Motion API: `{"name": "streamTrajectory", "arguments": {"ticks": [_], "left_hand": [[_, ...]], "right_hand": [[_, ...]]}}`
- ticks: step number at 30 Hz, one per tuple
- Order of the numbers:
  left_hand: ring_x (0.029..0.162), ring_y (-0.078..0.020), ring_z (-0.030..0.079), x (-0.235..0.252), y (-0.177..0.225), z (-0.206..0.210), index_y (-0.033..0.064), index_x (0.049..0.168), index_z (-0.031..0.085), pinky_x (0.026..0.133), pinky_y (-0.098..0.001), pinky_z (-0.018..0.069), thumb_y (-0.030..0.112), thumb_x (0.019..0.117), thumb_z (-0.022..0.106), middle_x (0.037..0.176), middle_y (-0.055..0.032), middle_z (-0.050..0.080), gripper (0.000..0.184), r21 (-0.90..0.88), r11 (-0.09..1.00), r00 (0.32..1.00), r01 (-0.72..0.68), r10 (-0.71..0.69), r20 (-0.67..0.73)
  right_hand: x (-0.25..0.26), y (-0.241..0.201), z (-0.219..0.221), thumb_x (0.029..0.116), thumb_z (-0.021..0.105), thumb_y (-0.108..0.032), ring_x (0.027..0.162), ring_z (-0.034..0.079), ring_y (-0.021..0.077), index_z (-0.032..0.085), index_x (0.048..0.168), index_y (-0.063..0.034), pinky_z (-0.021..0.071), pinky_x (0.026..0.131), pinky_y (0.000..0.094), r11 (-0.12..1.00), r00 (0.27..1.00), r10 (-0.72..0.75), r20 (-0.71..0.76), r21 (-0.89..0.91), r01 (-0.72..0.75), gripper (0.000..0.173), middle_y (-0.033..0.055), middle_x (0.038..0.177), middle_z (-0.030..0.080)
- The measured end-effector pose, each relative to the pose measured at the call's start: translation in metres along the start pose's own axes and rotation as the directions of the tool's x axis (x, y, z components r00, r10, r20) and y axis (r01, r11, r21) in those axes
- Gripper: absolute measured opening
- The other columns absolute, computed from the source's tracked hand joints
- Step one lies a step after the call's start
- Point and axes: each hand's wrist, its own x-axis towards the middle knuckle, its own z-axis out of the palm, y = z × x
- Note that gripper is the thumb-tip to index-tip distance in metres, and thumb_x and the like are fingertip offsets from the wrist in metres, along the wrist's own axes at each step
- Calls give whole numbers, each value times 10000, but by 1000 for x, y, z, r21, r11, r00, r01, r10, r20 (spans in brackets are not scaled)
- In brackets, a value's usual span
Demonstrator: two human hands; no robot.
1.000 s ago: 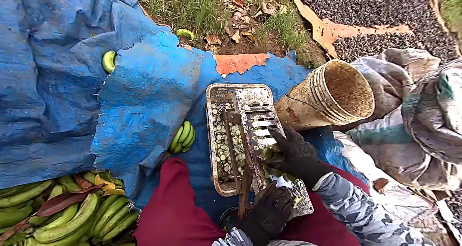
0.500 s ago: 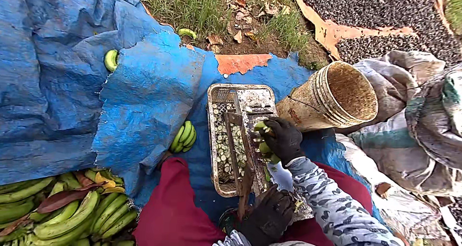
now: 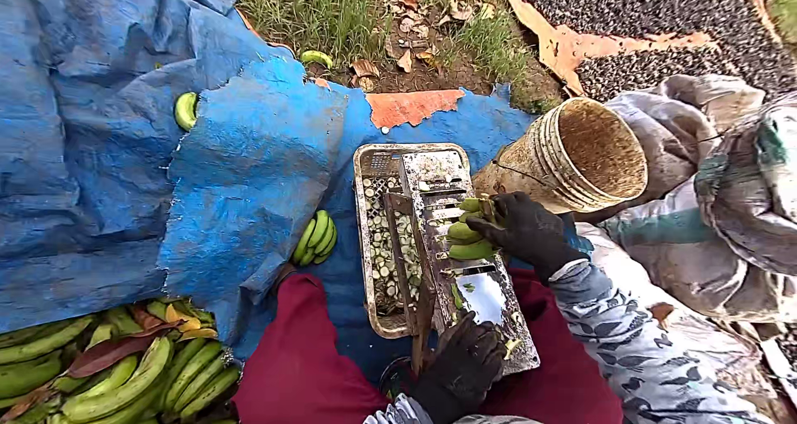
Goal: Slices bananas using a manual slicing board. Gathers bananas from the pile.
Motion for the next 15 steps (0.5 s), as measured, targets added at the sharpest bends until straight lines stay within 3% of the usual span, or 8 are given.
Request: {"name": "streamTrajectory", "arguments": {"ticks": [2, 4, 5, 7, 9, 10, 12, 15], "left_hand": [[1340, -270, 557, 5, 2, -10, 114, 1196, 733, 1221, -489, 300, 248, 934, 686, 1318, -84, 676, 299, -66, 997, 997, 33, -29, 67], [1405, -253, 486, 11, 2, -31, 102, 1302, 676, 1245, -446, 268, 414, 940, 689, 1389, -87, 631, 479, -264, 947, 981, 185, -162, 109], [1396, -278, 485, 18, 1, -40, 65, 1335, 641, 1222, -453, 313, 457, 892, 738, 1404, -128, 609, 600, -337, 908, 965, 250, -263, 6], [1387, -358, 485, 44, -7, -46, -30, 1400, 552, 1178, -481, 372, 533, 800, 780, 1431, -241, 557, 853, -246, 903, 864, 353, -416, -283], [1460, -431, 364, 78, -21, -51, -102, 1491, 402, 1217, -496, 294, 619, 724, 791, 1529, -325, 408, 1121, -161, 823, 772, 545, -567, -289], [1500, -455, 270, 96, -28, -56, -119, 1532, 302, 1245, -496, 223, 626, 682, 828, 1578, -351, 301, 1247, -157, 745, 721, 649, -667, -187], [1530, -470, 150, 133, -45, -64, -100, 1576, 167, 1261, -510, 114, 536, 662, 893, 1621, -355, 177, 1330, -150, 590, 596, 793, -803, -5], [1474, -432, 320, 162, -66, -60, -52, 1576, 234, 1241, -500, 207, 494, 688, 905, 1556, -315, 364, 1240, -111, 552, 546, 826, -834, -79]], "right_hand": [[17, 17, -4, 813, 703, -714, 1170, 607, 447, 701, 1109, 1, 457, 978, 658, 990, 993, -116, -14, -80, 114, 775, 246, 1218, 655], [38, 30, 12, 771, 788, -645, 1257, 555, 421, 672, 1094, 7, 467, 1004, 634, 972, 979, -192, -67, 126, 199, 737, 251, 1367, 559], [44, 32, 23, 775, 816, -590, 1280, 540, 408, 622, 1170, -10, 489, 972, 632, 938, 979, -186, -81, 283, 201, 728, 239, 1476, 472], [45, 30, 35, 821, 786, -584, 1303, 536, 434, 484, 1469, -95, 479, 965, 684, 896, 988, -139, -65, 417, 153, 866, 216, 1574, 398], [35, 24, 34, 899, 644, -659, 1213, 609, 438, 410, 1574, -186, 492, 945, 695, 921, 991, -131, -4, 370, 123, 856, 214, 1491, 513], [30, 24, 29, 951, 576, -649, 1164, 636, 432, 504, 1514, -168, 489, 942, 691, 929, 988, -152, -5, 341, 144, 744, 217, 1384, 600], [28, 31, 21, 1030, 451, -564, 1106, 664, 403, 709, 1223, -71, 487, 942, 666, 932, 972, -228, -58, 275, 235, 589, 203, 1181, 699], [42, 40, 27, 981, 600, -500, 1230, 594, 370, 737, 980, -13, 476, 1023, 598, 876, 959, -251, -130, 390, 282, 506, 201, 1287, 642]]}}
